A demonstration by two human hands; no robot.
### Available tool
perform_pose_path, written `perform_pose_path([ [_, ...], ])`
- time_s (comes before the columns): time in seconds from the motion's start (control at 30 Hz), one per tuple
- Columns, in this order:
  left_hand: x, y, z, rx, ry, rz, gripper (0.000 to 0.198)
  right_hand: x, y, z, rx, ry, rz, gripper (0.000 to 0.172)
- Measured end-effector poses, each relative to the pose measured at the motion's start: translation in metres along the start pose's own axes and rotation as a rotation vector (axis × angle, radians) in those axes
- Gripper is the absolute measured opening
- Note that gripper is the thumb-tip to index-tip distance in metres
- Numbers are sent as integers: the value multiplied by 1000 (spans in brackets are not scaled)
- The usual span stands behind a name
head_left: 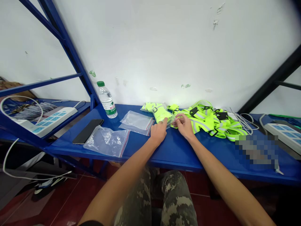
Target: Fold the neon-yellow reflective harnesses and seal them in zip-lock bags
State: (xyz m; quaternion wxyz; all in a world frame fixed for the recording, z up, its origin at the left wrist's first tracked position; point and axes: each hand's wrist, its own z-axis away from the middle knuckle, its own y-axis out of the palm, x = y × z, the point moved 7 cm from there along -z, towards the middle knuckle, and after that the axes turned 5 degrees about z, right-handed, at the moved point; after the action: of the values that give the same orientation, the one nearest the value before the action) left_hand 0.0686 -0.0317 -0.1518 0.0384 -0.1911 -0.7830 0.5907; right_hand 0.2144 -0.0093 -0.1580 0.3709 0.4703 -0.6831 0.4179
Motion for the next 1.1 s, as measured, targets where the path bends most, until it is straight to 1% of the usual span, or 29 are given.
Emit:
perform_pose_path([
  [0.1, -6, -1, -1, -16, 87, -4, 45, -6, -5, -3, -62, 118, -203, 28],
  [0.2, -9, 1, -3, -14, 147, 7, 45, -6, -6, -3, -62, 172, -267, 34],
  [0.27, -10, 4, -2, 3, 184, 26, 51, -6, -7, -4, -69, 167, -252, 34],
  [0.37, -12, 6, 3, 16, 231, 30, 57, -9, -11, -5, -133, 158, -180, 31],
  [0.47, -16, -4, 2, 44, 285, 85, 61, -4, -17, -6, -183, 76, -31, 29],
  [0.53, -19, -20, -8, 18, 298, 157, 59, 6, -19, -4, -200, -24, 85, 30],
  [0.57, -21, -30, -17, -28, 294, 182, 57, 12, -19, -3, -201, -68, 125, 30],
  [0.6, -23, -41, -27, -101, 299, 189, 53, 17, -19, -2, -198, -103, 147, 30],
  [0.63, -28, -48, -37, -152, 336, 181, 51, 21, -18, -1, -191, -132, 154, 29],
  [0.67, -34, -52, -48, -174, 383, 159, 50, 25, -18, 0, -187, -156, 152, 28],
  [0.7, -41, -52, -58, -170, 424, 131, 49, 28, -19, 1, -195, -179, 145, 26],
  [0.77, -55, -43, -76, -92, 479, 70, 44, 33, -27, 1, -263, -216, 133, 22],
  [0.83, -66, -34, -87, -19, 478, 31, 45, 36, -39, 1, -366, -230, 124, 18],
  [0.9, -76, -35, -92, -16, 454, 11, 50, 38, -51, 1, -463, -219, 86, 19],
  [0.93, -81, -40, -92, -38, 454, 2, 50, 39, -56, 2, -505, -210, 51, 21],
  [1.0, -90, -57, -90, -94, 475, -21, 47, 43, -61, 3, -557, -184, -39, 28],
  [1.07, -91, -80, -89, -160, 480, -41, 45, 50, -56, 3, -525, -158, -115, 38],
  [1.1, -87, -92, -90, -201, 451, -44, 46, 54, -49, 2, -463, -139, -130, 41],
])
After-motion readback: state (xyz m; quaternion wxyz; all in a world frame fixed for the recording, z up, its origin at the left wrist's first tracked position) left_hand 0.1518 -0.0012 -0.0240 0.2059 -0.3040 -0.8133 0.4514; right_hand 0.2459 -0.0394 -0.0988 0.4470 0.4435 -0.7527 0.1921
